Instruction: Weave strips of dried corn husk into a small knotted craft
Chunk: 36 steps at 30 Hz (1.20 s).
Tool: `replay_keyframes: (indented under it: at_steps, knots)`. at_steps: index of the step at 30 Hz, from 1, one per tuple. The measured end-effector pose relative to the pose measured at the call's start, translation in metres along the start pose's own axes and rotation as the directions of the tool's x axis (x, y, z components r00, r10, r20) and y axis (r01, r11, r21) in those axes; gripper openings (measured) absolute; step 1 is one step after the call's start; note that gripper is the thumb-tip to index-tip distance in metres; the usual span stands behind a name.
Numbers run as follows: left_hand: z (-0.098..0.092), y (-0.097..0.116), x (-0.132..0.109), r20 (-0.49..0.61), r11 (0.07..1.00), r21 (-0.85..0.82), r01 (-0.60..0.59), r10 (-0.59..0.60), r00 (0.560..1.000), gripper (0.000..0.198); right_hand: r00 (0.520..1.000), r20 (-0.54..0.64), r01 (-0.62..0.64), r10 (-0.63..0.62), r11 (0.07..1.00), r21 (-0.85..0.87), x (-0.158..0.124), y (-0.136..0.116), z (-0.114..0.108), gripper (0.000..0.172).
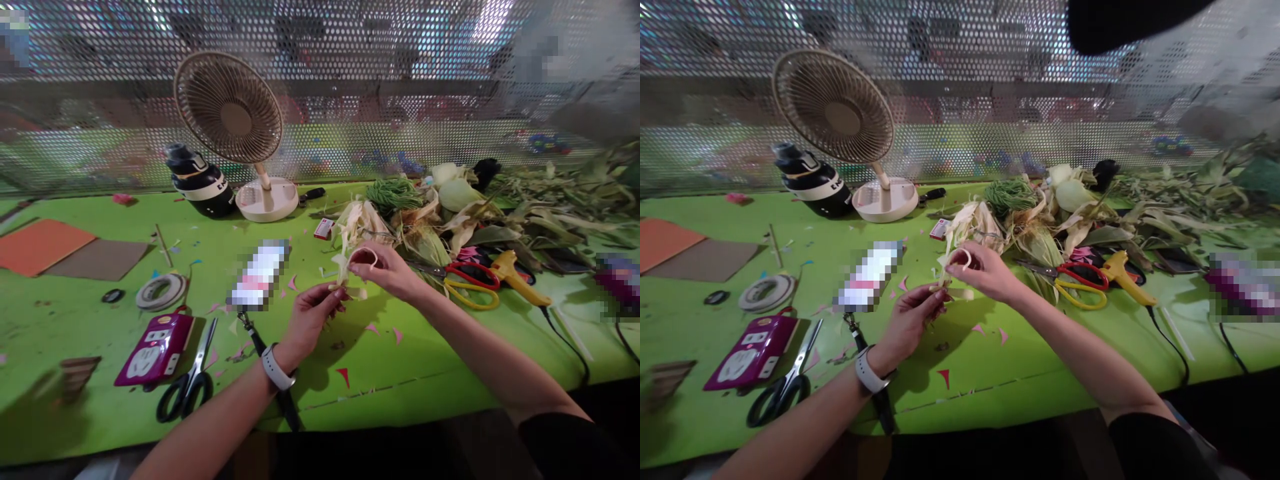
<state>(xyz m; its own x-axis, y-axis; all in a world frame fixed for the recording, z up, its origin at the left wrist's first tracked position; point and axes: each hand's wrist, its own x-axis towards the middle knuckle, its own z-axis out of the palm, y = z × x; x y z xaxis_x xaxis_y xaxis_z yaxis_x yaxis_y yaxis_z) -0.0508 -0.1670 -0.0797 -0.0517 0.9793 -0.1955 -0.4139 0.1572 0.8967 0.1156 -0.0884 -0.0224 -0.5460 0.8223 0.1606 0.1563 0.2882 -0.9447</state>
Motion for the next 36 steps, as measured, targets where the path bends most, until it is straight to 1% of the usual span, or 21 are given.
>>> replay_keyframes:
  at_steps: [2, 3, 4, 6, 8, 10, 13, 17, 20, 23, 26, 28, 31, 32, 36]
  knots:
    - [-0.001, -0.002, 0.000, 0.012, 1.000, 0.019, -0.014, 0.014, 1.000, 0.023, 0.997, -0.035, 0.060, -0.062, 0.998, -0.031, 0.000, -0.002, 0.006, 0.014]
    - [-0.002, -0.002, 0.000, 0.016, 1.000, 0.023, -0.019, 0.019, 1.000, 0.023, 0.996, -0.055, 0.067, -0.069, 0.997, -0.028, 0.000, -0.002, 0.008, 0.016]
    - [-0.002, -0.003, 0.000, 0.019, 0.999, 0.025, -0.026, 0.025, 1.000, 0.023, 0.997, -0.061, 0.056, -0.056, 0.998, -0.004, 0.001, -0.002, 0.010, 0.018]
    - [-0.003, -0.004, 0.000, 0.019, 0.999, 0.023, -0.036, 0.035, 0.999, 0.023, 1.000, -0.025, -0.007, 0.009, 0.995, 0.097, 0.002, -0.001, 0.012, 0.022]
    - [-0.003, -0.004, 0.000, 0.012, 0.999, 0.014, -0.047, 0.047, 0.999, 0.023, 0.997, 0.024, -0.082, 0.079, 0.974, 0.212, 0.003, 0.002, 0.014, 0.025]
    - [-0.003, -0.004, 0.000, 0.010, 0.999, 0.008, -0.052, 0.052, 0.999, 0.023, 0.990, 0.060, -0.141, 0.129, 0.946, 0.292, 0.003, 0.004, 0.015, 0.026]
    - [-0.003, -0.004, 0.000, 0.011, 0.999, 0.000, -0.049, 0.049, 0.999, 0.022, 0.982, 0.124, -0.183, 0.145, 0.904, 0.387, 0.001, 0.008, 0.018, 0.025]
    - [0.002, 0.000, -0.003, -0.020, 0.997, -0.067, -0.046, 0.045, 0.999, 0.022, 0.985, 0.123, -0.168, 0.124, 0.867, 0.469, 0.001, 0.012, 0.019, 0.024]
    - [0.006, 0.003, -0.004, -0.051, 0.990, -0.133, -0.041, 0.035, 0.998, 0.024, 0.984, 0.081, -0.178, 0.159, 0.858, 0.482, 0.001, 0.011, 0.020, 0.030]
    - [0.008, 0.004, -0.004, -0.065, 0.988, -0.152, -0.037, 0.027, 0.998, 0.026, 0.977, 0.059, -0.206, 0.203, 0.862, 0.464, 0.002, 0.009, 0.021, 0.035]
    - [0.007, 0.004, -0.005, -0.047, 0.986, -0.164, -0.033, 0.026, 0.999, 0.026, 0.982, 0.070, -0.190, 0.177, 0.886, 0.423, 0.002, 0.007, 0.021, 0.030]
    - [0.007, 0.005, -0.006, -0.025, 0.983, -0.182, -0.020, 0.016, 1.000, 0.027, 0.985, 0.069, -0.172, 0.158, 0.896, 0.409, 0.002, 0.006, 0.020, 0.030]
    - [0.007, 0.006, -0.008, -0.005, 0.980, -0.198, 0.004, -0.005, 1.000, 0.030, 0.987, 0.030, -0.159, 0.160, 0.904, 0.397, 0.002, 0.005, 0.021, 0.033]
    - [0.007, 0.006, -0.008, -0.003, 0.980, -0.199, 0.006, -0.007, 1.000, 0.031, 0.984, 0.034, -0.173, 0.173, 0.907, 0.383, 0.002, 0.005, 0.021, 0.032]
    - [0.006, 0.004, -0.008, 0.030, 0.982, -0.190, 0.017, -0.011, 0.999, 0.030, 0.976, 0.116, -0.216, 0.187, 0.914, 0.343, 0.000, 0.009, 0.023, 0.029]
